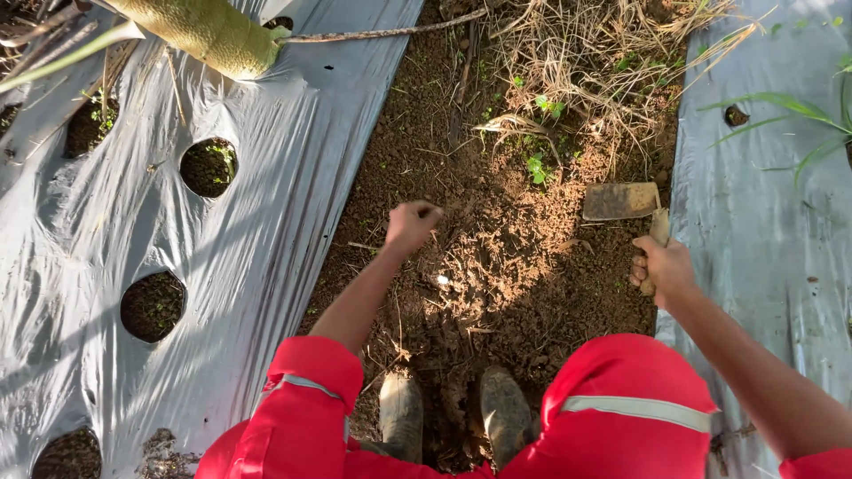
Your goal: The person uses a small hand hoe to loosen soil and remove weeds from a narrow strip between two rows of plastic mulch. They gather the uprooted weeds by hand and discard them, then continue hoeing and pulling weeds along the row.
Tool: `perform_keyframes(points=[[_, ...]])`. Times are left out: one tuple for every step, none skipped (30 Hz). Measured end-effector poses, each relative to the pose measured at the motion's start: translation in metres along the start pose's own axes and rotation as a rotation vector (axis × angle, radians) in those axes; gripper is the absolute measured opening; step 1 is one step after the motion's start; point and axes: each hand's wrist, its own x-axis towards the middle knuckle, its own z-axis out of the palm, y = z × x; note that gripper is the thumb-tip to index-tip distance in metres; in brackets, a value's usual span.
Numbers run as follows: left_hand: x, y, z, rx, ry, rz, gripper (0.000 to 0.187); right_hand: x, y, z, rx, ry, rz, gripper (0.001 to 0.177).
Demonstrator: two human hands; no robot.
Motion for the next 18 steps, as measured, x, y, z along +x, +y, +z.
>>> perform_keyframes(points=[[0.007,0.012,-0.011,0.007,-0.002,-0.004,0.023,-0.013,-0.005,-0.001,0.005,-0.003,0.006,0.038],[0.014,0.023,-0.021,-0.044,0.050,0.010,0.027,-0.025,-0.010,-0.002,-0.085,-0.003,-0.060,0.032],[0.019,0.033,-0.035,-0.098,0.115,0.020,0.033,-0.035,-0.018,-0.001,-0.179,-0.016,-0.131,0.028],[0.032,0.028,-0.042,-0.093,0.125,0.011,0.033,-0.038,-0.022,-0.001,-0.180,-0.030,-0.130,0.028],[0.045,0.023,-0.046,-0.084,0.141,0.025,0.025,-0.044,-0.023,-0.005,-0.318,0.000,-0.202,0.029],[0.058,0.018,-0.050,-0.075,0.157,0.038,0.032,-0.050,-0.024,-0.009,-0.455,0.028,-0.275,0.031],[0.066,0.026,-0.051,-0.071,0.155,0.036,0.032,-0.044,-0.023,-0.015,-0.453,0.026,-0.271,0.031],[0.074,0.035,-0.052,0.051,0.086,0.064,0.035,-0.039,-0.023,-0.022,-0.568,0.016,-0.307,0.034],[0.082,0.044,-0.055,0.174,0.017,0.092,0.038,-0.034,-0.023,-0.027,-0.681,0.003,-0.343,0.037],[0.080,0.063,-0.052,0.177,0.016,0.089,0.038,-0.030,-0.022,-0.032,-0.679,0.000,-0.340,0.037],[0.078,0.080,-0.052,0.263,-0.050,0.069,0.034,-0.027,-0.020,-0.034,-0.668,-0.030,-0.350,0.043],[0.075,0.097,-0.052,0.349,-0.116,0.048,0.030,-0.023,-0.018,-0.035,-0.656,-0.059,-0.360,0.048],[0.078,0.092,-0.043,0.351,-0.112,0.044,0.030,-0.015,-0.010,-0.032,-0.655,-0.065,-0.362,0.048],[0.081,0.085,-0.034,0.461,-0.137,0.027,0.027,-0.006,-0.001,-0.028,-0.588,-0.085,-0.341,0.048],[0.079,0.075,-0.022,0.565,-0.164,0.003,0.027,0.001,0.011,-0.025,-0.529,-0.108,-0.316,0.048],[0.075,0.040,-0.016,0.562,-0.163,-0.007,0.027,0.004,0.019,-0.022,-0.534,-0.118,-0.314,0.048],[0.076,0.009,-0.010,0.661,-0.123,0.004,0.034,0.008,0.026,-0.018,-0.487,-0.133,-0.289,0.043],[0.076,-0.023,-0.005,0.759,-0.083,0.017,0.044,0.012,0.033,-0.013,-0.439,-0.147,-0.264,0.039]])
